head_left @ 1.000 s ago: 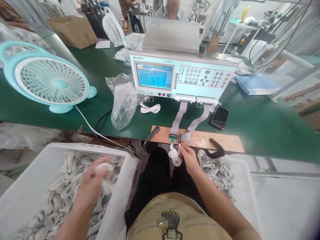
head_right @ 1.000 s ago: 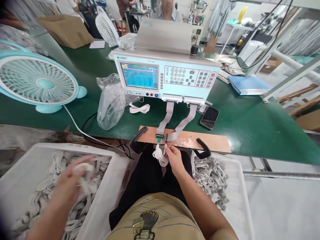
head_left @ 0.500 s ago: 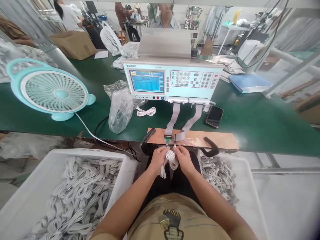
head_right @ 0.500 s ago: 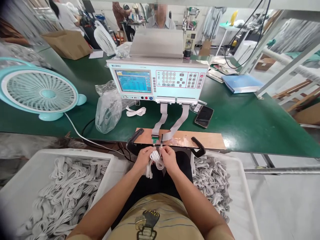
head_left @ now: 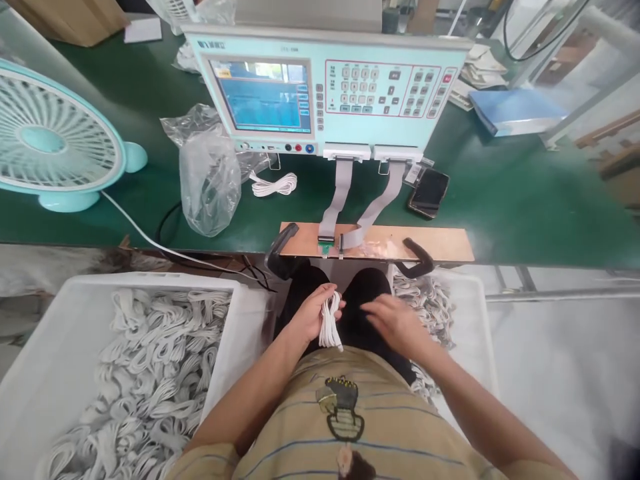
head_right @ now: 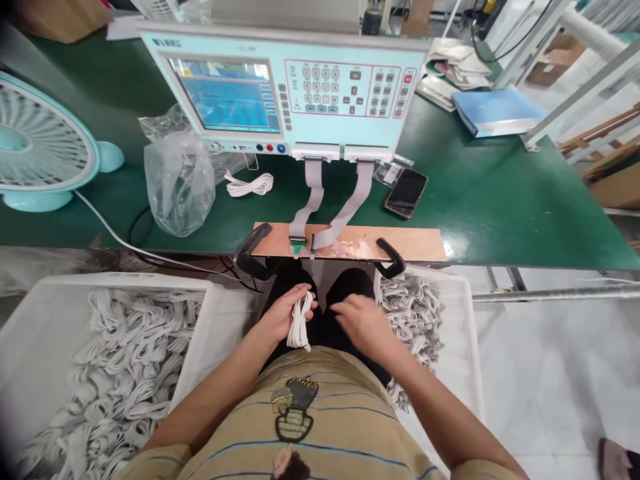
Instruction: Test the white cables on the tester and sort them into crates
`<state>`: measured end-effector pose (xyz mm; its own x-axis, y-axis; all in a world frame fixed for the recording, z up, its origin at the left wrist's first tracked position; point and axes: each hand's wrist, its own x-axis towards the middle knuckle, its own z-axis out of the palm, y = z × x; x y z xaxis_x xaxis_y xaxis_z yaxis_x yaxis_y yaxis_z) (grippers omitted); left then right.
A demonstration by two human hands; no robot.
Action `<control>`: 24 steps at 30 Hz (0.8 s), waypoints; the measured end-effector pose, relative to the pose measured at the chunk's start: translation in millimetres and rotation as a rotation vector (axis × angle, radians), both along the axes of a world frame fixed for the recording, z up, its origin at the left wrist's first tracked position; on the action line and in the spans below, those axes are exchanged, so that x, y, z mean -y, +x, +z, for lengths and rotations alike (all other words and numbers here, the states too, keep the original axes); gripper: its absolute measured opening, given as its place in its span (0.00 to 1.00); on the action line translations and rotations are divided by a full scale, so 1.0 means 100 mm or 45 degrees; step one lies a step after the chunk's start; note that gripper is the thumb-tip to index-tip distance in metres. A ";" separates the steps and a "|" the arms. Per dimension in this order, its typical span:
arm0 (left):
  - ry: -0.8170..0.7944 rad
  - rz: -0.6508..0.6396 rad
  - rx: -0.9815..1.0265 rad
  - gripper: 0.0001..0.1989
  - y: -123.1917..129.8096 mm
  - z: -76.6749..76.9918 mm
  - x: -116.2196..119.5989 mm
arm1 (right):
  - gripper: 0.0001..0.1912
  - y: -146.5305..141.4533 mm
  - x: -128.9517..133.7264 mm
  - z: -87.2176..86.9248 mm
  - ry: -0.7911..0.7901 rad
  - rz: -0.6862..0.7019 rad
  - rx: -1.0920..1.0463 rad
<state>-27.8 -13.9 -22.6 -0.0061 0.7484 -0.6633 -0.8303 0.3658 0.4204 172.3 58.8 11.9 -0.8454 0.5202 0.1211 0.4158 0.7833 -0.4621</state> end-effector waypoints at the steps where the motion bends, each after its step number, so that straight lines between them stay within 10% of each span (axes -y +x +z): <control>1: 0.001 -0.025 0.002 0.11 0.04 -0.02 -0.02 | 0.11 -0.12 0.10 0.00 0.018 0.156 -0.073; 8: 0.027 -0.110 0.084 0.10 0.13 -0.02 0.00 | 0.10 -0.50 0.24 0.07 0.123 0.617 -0.224; 24: -0.069 -0.011 0.137 0.08 -0.07 0.06 -0.06 | 0.16 -0.56 0.16 0.13 0.137 0.677 -0.287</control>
